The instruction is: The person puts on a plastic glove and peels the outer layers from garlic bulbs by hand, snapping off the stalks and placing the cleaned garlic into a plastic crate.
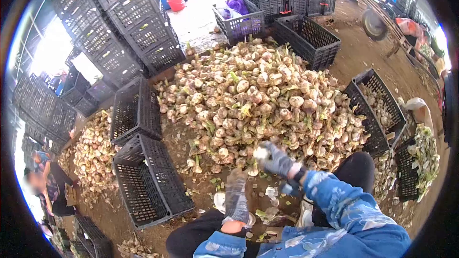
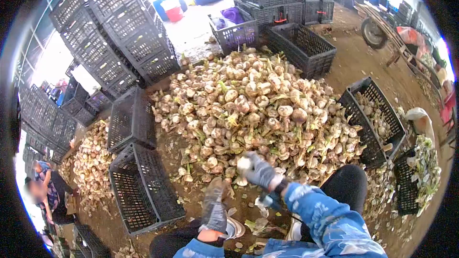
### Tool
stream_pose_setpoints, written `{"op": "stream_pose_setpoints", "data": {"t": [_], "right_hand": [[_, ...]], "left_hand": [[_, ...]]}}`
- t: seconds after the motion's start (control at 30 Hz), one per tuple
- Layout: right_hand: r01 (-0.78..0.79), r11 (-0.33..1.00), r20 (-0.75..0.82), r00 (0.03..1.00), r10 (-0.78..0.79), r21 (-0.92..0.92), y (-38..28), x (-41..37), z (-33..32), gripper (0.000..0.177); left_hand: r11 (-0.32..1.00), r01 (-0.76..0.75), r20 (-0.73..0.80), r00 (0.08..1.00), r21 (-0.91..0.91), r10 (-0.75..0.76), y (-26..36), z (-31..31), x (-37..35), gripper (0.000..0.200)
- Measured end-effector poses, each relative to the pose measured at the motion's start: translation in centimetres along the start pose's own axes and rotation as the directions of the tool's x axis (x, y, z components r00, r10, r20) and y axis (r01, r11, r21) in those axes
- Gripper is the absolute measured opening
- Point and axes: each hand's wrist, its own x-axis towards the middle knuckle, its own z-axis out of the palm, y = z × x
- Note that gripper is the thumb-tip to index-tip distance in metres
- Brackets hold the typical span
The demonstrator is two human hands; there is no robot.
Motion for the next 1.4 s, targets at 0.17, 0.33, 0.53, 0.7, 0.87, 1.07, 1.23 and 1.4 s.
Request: {"op": "stream_pose_setpoints", "data": {"t": [0.17, 0.33, 0.53, 0.7, 0.87, 1.07, 1.23, 1.4], "right_hand": [[0.445, 0.860, 0.409, 0.854, -0.322, -0.250, -6.6, -6.7, -0.2, 0.050], [0.376, 0.926, 0.021, 0.926, -0.377, 0.034, -9.0, -11.0, -0.6, 0.038], [0.101, 0.942, 0.070, 0.989, -0.129, 0.319, -5.1, -10.9, -0.7, 0.029], [-0.092, 0.840, 0.241, 0.969, -0.048, 0.536, -5.8, -11.1, -0.4, 0.033], [-0.005, 0.925, 0.180, 0.981, -0.069, 0.380, -6.3, -11.4, -0.2, 0.033], [-0.036, 0.854, 0.253, 0.961, -0.113, 0.519, -7.2, -11.1, 0.1, 0.032], [0.026, 0.914, 0.149, 0.984, -0.094, 0.405, -6.9, -10.9, 0.3, 0.032], [-0.180, 0.941, 0.198, 0.972, 0.125, 0.287, -9.5, -10.8, -0.8, 0.034]], "left_hand": [[0.989, 0.103, -0.024, 0.995, 0.111, -0.101, 1.0, 2.7, -0.6, 0.036], [0.966, 0.017, -0.066, 0.998, 0.258, 0.000, -3.0, -0.3, 2.6, 0.036], [0.900, -0.038, -0.063, 0.998, -0.435, 0.012, -0.9, 0.6, 0.9, 0.034], [0.962, 0.064, -0.051, 0.995, -0.264, -0.081, -0.7, -0.1, 0.5, 0.041], [0.976, -0.061, 0.086, 0.993, -0.207, 0.081, -2.0, -1.6, 1.3, 0.033], [0.944, -0.304, -0.054, 0.948, 0.130, 0.313, -6.6, -3.6, 4.6, 0.035], [0.813, -0.502, 0.018, 0.854, 0.294, 0.521, -1.0, -0.1, -0.4, 0.040], [0.812, -0.498, 0.073, 0.862, 0.304, 0.502, -0.1, 0.9, -1.7, 0.040]]}}
